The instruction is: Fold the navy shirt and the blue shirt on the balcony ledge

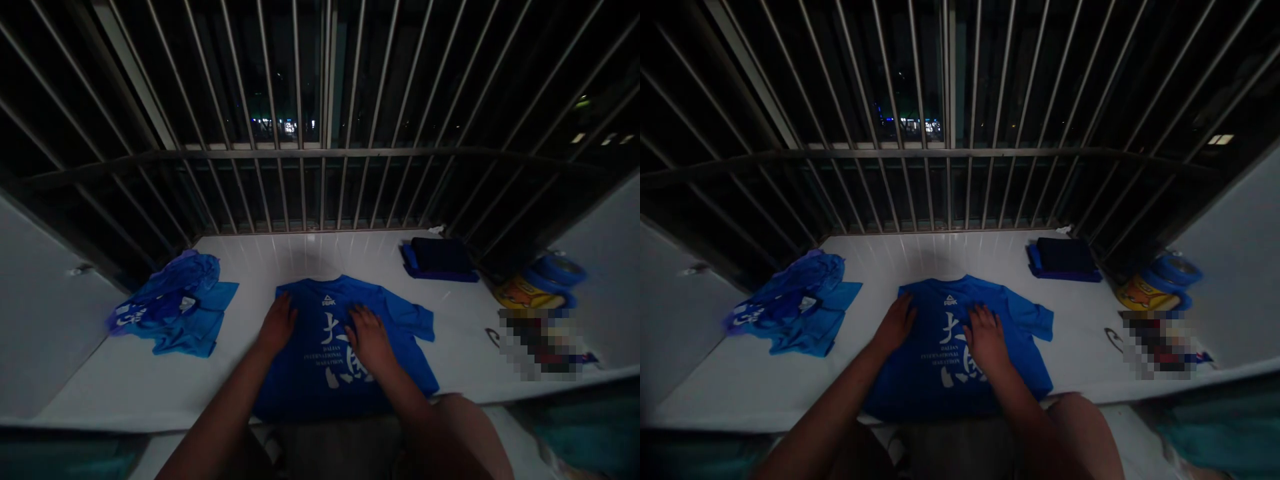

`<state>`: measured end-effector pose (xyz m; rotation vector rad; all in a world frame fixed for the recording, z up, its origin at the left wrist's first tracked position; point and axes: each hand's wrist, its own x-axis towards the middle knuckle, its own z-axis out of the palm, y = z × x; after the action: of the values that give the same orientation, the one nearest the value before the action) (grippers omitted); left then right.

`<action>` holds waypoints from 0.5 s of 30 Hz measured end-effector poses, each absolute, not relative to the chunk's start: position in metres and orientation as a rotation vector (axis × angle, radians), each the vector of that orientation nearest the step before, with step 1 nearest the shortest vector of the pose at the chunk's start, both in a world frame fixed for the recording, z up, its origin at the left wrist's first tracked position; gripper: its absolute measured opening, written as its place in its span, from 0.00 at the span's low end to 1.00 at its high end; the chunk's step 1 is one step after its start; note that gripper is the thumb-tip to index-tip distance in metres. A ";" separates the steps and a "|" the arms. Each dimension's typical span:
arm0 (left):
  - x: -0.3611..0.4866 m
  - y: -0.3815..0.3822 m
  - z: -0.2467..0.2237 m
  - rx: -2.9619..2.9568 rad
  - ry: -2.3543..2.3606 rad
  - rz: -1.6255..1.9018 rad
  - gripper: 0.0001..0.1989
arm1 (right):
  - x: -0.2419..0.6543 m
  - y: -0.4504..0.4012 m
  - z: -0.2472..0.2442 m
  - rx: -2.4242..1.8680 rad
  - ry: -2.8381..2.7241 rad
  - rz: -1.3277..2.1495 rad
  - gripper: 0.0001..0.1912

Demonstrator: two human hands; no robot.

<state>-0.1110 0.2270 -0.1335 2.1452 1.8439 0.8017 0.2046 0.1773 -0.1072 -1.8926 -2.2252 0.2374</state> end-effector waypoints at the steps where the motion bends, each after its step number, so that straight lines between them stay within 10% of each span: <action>1: -0.108 0.234 -0.138 2.126 1.900 0.709 0.28 | 0.226 0.182 -0.104 -1.952 -2.175 0.199 0.31; 15: -0.123 0.254 -0.156 2.042 2.132 0.422 0.37 | 0.390 0.227 -0.093 -2.617 -1.564 0.330 0.23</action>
<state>-0.1226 0.2543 -0.1560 2.0417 2.1323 0.4224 0.3897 0.2275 -0.0934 -2.6167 -1.5641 0.3299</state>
